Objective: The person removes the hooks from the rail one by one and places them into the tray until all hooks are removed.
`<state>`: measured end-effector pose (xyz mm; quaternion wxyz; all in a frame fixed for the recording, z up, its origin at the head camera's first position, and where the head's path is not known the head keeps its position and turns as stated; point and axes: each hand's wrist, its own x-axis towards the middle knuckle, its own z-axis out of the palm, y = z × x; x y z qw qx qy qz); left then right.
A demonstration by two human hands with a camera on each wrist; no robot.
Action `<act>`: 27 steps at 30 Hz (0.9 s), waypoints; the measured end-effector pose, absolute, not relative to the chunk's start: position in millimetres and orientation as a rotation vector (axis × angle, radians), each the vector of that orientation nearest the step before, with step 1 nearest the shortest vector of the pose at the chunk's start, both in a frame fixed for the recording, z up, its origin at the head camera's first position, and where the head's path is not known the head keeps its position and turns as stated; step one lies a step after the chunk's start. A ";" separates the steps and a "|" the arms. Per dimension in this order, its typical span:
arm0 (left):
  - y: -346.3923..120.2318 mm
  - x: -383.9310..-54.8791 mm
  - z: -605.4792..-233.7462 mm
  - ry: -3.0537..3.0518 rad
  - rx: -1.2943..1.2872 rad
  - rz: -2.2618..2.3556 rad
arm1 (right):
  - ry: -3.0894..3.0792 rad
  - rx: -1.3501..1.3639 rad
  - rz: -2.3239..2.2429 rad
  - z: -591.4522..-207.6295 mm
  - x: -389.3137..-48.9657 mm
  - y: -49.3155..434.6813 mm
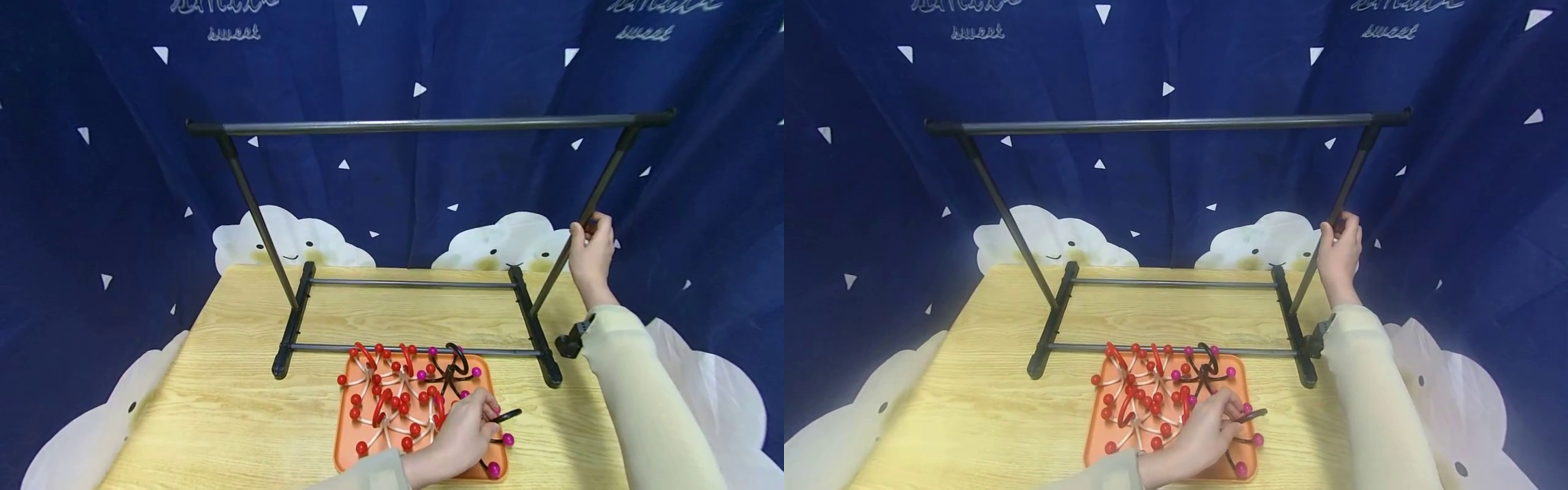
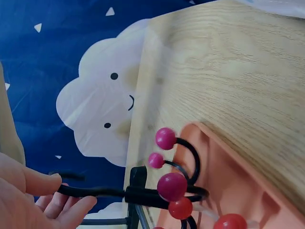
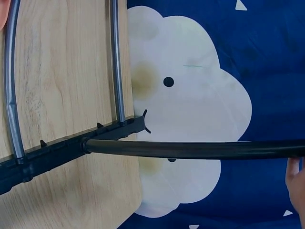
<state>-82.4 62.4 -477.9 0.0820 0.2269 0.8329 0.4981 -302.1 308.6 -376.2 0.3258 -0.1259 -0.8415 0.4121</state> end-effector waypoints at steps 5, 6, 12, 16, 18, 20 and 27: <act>60.6 -82.9 -480.2 2.482 0.599 1.495 | -2.208 -0.341 1.075 -376.7 -300.9 308.5; 59.4 -82.1 -481.1 2.466 0.586 1.495 | -2.205 -0.342 1.071 -376.8 -300.8 308.6; 57.0 -77.3 -487.7 2.459 0.578 1.477 | -2.195 -0.355 1.071 -376.1 -300.0 310.5; 56.8 -75.6 -489.0 2.447 0.549 1.480 | -2.199 -0.372 1.080 -376.7 -299.8 311.9; 55.7 -75.6 -487.9 2.403 0.522 1.511 | -2.192 -0.382 1.093 -376.9 -299.6 311.9; 53.9 -75.8 -485.2 2.348 0.493 1.543 | -2.185 -0.390 1.132 -376.5 -298.8 311.6; 41.6 -84.6 -463.7 2.352 0.570 1.586 | -2.168 -0.393 1.228 -378.0 -288.7 313.6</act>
